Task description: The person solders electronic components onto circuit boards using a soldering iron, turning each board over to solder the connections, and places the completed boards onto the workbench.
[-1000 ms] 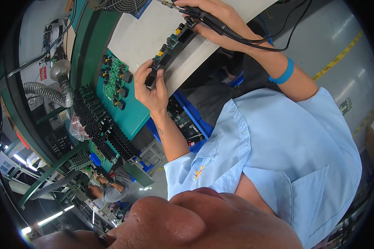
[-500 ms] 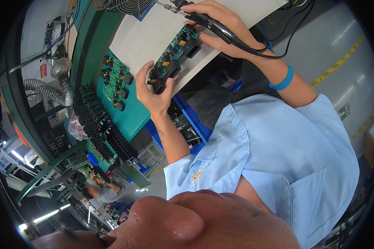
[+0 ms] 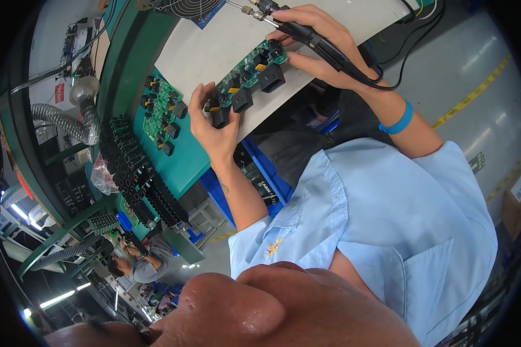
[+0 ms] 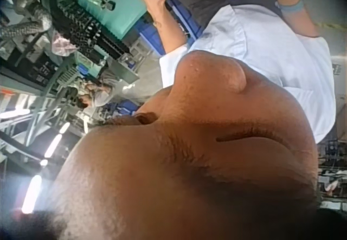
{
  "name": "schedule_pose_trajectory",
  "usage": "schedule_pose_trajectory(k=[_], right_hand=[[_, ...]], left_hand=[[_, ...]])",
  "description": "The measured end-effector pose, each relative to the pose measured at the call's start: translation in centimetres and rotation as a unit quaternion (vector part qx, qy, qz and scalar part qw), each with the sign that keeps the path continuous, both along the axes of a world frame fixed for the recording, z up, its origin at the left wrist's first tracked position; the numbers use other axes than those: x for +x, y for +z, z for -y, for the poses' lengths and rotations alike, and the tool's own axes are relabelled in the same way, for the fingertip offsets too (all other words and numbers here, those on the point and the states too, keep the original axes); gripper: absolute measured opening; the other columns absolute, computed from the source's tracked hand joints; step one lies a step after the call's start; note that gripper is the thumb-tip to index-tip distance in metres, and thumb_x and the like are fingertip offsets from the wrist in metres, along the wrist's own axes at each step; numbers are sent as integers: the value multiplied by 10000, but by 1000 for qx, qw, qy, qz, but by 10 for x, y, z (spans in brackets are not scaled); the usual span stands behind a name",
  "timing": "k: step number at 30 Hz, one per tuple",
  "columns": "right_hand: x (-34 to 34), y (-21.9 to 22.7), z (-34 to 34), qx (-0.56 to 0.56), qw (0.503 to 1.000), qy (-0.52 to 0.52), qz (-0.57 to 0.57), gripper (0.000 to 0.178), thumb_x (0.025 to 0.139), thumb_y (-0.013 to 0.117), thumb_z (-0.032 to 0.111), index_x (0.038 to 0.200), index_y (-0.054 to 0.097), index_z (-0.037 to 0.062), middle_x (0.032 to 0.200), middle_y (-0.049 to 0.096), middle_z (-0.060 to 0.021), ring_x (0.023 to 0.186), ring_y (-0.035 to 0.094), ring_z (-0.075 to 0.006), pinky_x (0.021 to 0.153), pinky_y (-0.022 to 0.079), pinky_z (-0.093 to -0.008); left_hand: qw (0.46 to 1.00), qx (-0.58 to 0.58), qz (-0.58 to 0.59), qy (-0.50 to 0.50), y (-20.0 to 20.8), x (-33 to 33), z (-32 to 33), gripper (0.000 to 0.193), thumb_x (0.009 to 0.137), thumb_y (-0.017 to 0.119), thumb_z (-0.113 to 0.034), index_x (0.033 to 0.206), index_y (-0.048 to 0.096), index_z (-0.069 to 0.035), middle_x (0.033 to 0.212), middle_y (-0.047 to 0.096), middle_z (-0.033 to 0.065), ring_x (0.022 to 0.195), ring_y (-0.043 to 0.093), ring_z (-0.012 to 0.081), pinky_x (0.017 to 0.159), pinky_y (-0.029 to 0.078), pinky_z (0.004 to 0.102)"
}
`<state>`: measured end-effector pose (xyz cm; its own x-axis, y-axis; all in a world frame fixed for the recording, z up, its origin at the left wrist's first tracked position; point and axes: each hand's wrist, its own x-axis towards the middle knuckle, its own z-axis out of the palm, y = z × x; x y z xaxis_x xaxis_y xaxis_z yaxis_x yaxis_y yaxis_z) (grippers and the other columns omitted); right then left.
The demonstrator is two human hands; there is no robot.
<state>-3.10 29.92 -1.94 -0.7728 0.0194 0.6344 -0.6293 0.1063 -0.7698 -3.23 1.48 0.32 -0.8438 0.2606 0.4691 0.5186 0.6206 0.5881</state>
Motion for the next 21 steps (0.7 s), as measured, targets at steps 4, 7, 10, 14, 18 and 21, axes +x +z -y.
schedule_pose_trajectory(k=[4, 7, 10, 14, 18, 21], right_hand=[[-1, -1, -2, 24, 1000, -6, -12, 670, 825, 691, -159, 1445, 491, 2, 1351, 516, -178, 1170, 688, -356, 1013, 589, -391], [0, -1, -2, 33, 999, -7, -7, 671, 829, 691, -158, 1448, 486, 2, 1358, 510, -181, 1180, 682, -359, 1013, 589, -392], [1, 2, -2, 37, 999, -14, 14, 676, 832, 694, -156, 1453, 477, 1, 1369, 501, -185, 1198, 673, -367, 1014, 592, -397], [-1, 2, 3, -6, 1000, -15, 19, 618, 854, 710, -111, 1428, 515, 6, 1347, 539, -166, 1175, 677, -326, 1004, 575, -367], [-3, 5, 3, 28, 998, -54, 22, 593, 839, 682, -72, 1410, 538, -1, 1313, 566, -158, 1115, 653, -286, 971, 542, -353], [-2, 8, 2, 81, 992, -94, 24, 593, 817, 647, -47, 1400, 548, -10, 1286, 581, -156, 1063, 628, -261, 941, 516, -349]], left_hand=[[1000, 19, 9, 0, -1, -1, 3, 795, 670, 872, -43, 1396, 548, -26, 1245, 704, 136, 1095, 678, 284, 982, 529, 379], [999, 31, 15, 6, -1, 0, 3, 793, 671, 870, -37, 1396, 549, -26, 1230, 710, 132, 1097, 679, 283, 981, 530, 377], [998, 49, 23, 17, 2, 0, 0, 782, 672, 866, -28, 1391, 555, -26, 1205, 720, 128, 1106, 679, 281, 981, 531, 374], [999, 31, 8, 11, 3, -2, -2, 778, 673, 896, -74, 1376, 568, -27, 1180, 724, 124, 1057, 682, 273, 958, 528, 376], [1000, -6, -13, 10, 3, 1, -2, 801, 657, 934, -166, 1363, 581, -30, 1147, 718, 110, 1005, 666, 262, 948, 510, 380], [999, -31, -29, 10, 2, 2, -5, 832, 641, 963, -242, 1354, 590, -32, 1123, 710, 98, 970, 649, 255, 945, 492, 384]])
